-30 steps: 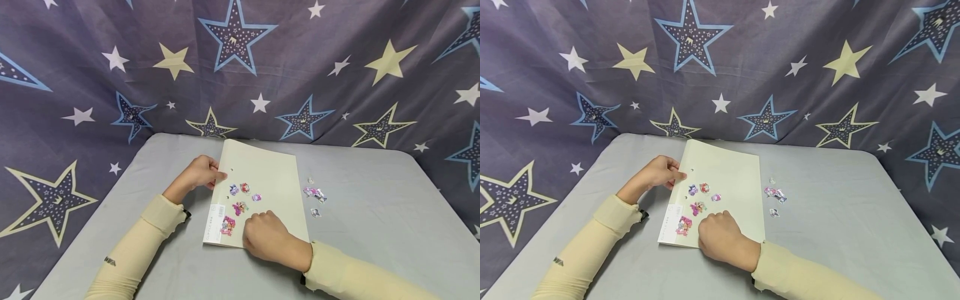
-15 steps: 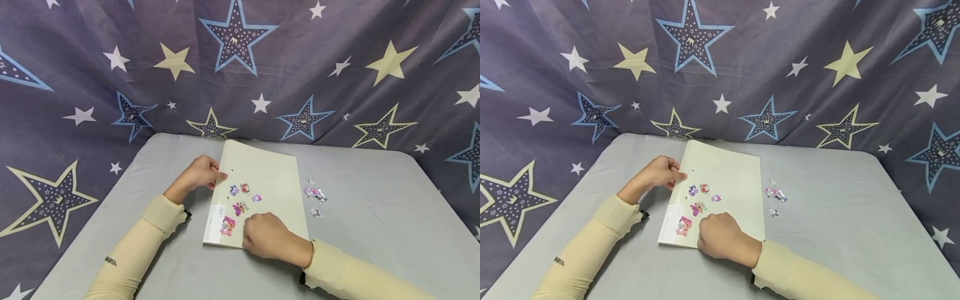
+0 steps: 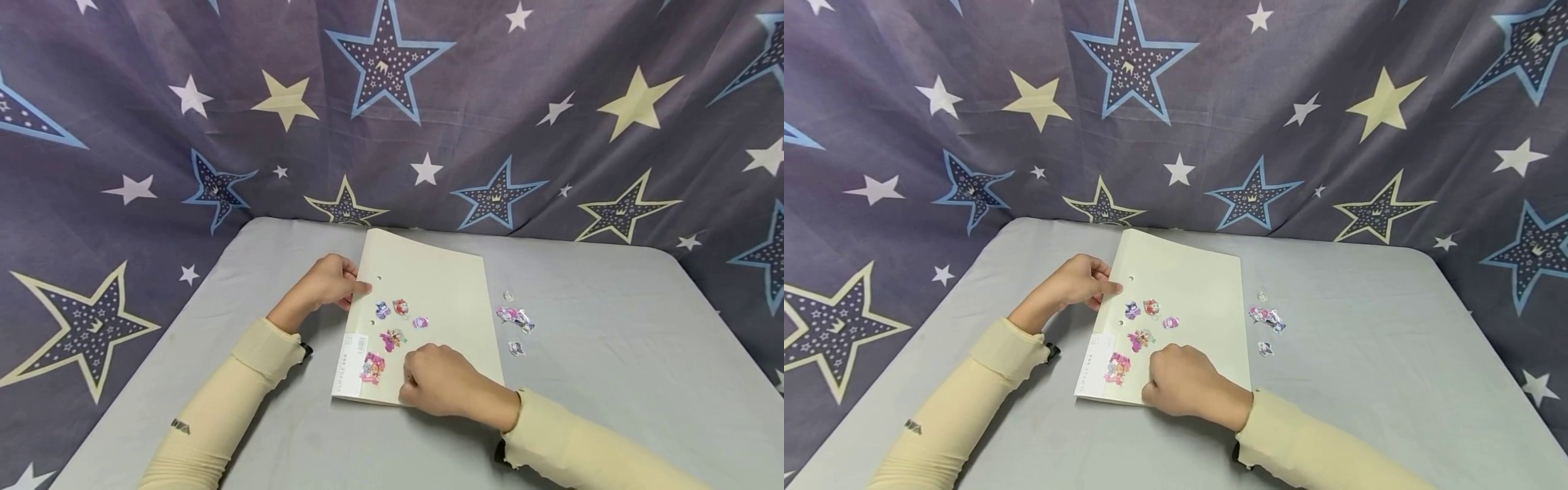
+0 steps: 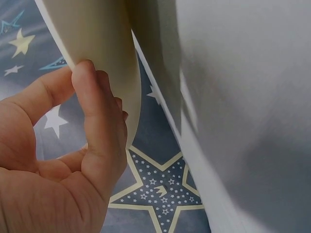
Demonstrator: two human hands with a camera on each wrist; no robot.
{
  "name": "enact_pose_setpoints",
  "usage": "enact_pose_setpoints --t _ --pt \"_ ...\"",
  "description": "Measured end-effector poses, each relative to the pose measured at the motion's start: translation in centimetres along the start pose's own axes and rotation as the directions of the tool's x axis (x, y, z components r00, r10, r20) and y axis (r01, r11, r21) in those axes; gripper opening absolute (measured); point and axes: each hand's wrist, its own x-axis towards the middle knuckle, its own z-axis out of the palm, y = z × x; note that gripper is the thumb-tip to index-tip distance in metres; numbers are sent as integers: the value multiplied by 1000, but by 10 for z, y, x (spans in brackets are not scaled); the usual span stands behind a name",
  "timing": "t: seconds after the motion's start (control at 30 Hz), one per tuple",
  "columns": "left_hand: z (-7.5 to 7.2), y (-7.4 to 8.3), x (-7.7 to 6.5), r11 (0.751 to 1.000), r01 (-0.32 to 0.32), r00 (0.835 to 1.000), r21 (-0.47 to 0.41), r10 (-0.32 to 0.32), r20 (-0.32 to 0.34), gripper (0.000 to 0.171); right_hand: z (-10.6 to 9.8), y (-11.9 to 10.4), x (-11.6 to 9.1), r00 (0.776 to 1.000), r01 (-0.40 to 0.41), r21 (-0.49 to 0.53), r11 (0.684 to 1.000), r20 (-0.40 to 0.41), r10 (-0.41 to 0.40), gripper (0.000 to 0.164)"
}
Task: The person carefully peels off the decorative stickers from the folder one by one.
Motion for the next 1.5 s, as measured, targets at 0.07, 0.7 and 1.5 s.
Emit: enact_pose_setpoints --t 0.07,0.7,1.5 --pt "0 0 0 1000 0 1000 2 0 2 25 0 1 0 1000 -1 2 1000 -2 1 33" --pt "-1 0 0 1000 -2 1000 11 2 0 24 -5 11 -6 999 -35 95 995 -31 38 30" --pt "-2 -1 1 1000 8 1000 10 -8 0 25 -16 20 -8 992 -118 86 989 -32 121 25"
